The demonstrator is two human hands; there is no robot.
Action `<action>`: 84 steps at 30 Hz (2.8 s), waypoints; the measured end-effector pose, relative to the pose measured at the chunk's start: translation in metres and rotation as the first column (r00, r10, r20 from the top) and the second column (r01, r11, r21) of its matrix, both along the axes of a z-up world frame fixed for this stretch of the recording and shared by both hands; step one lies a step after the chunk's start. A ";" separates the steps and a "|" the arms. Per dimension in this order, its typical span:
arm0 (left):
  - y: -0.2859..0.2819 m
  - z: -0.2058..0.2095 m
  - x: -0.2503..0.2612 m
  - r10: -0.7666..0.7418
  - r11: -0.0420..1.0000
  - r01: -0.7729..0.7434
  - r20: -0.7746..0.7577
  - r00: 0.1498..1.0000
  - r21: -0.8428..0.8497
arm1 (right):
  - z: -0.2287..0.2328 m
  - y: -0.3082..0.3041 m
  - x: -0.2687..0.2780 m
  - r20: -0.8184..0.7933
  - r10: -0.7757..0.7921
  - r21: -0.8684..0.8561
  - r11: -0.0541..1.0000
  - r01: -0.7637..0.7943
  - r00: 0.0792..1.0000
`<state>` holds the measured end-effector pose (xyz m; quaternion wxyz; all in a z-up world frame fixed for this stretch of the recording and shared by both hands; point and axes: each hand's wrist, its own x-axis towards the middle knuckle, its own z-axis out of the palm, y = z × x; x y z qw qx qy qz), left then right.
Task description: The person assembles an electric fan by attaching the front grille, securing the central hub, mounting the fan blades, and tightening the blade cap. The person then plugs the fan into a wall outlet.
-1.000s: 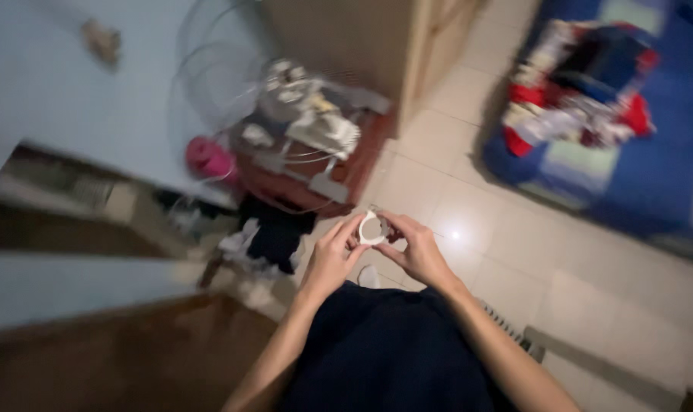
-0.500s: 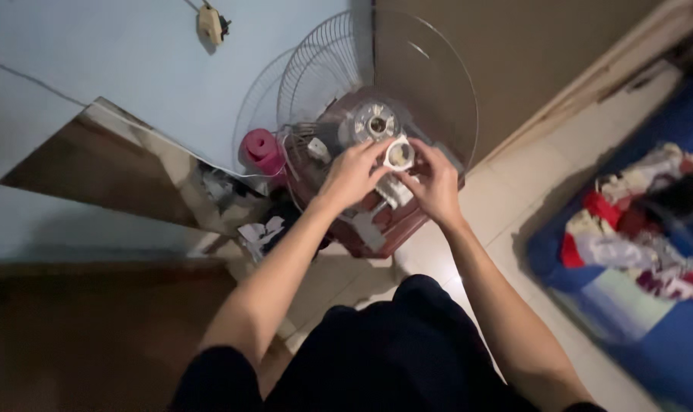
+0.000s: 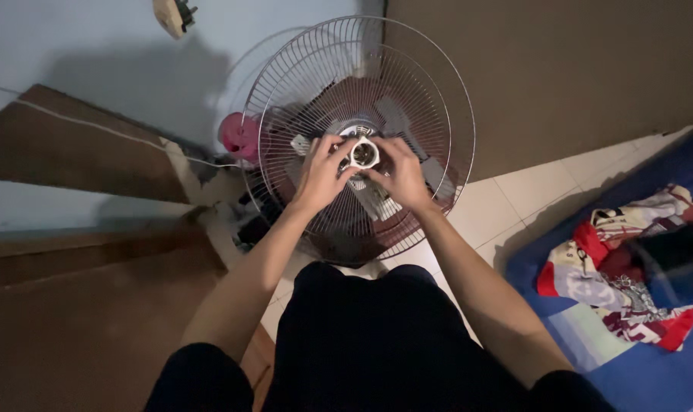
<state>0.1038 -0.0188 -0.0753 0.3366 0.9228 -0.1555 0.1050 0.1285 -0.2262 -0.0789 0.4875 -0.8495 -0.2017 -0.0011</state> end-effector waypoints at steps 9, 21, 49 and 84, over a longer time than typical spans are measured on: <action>0.001 -0.010 0.013 0.007 0.999 -0.007 0.008 1.000 0.036 | -0.012 0.007 0.007 0.098 -0.030 0.001 1.000 0.030 0.995; 0.007 -0.008 0.019 0.007 0.993 0.004 -0.093 0.996 0.122 | -0.015 0.008 0.009 -0.005 -0.017 -0.033 0.999 0.017 1.000; 0.006 -0.002 0.026 -0.064 0.998 0.066 -0.105 0.992 0.013 | -0.007 -0.018 0.050 0.149 0.380 -0.232 0.911 -0.342 0.913; 0.016 -0.022 0.061 -0.216 0.964 0.218 -0.025 0.976 0.154 | -0.027 0.020 -0.002 -0.135 -0.126 -0.038 0.992 0.122 0.983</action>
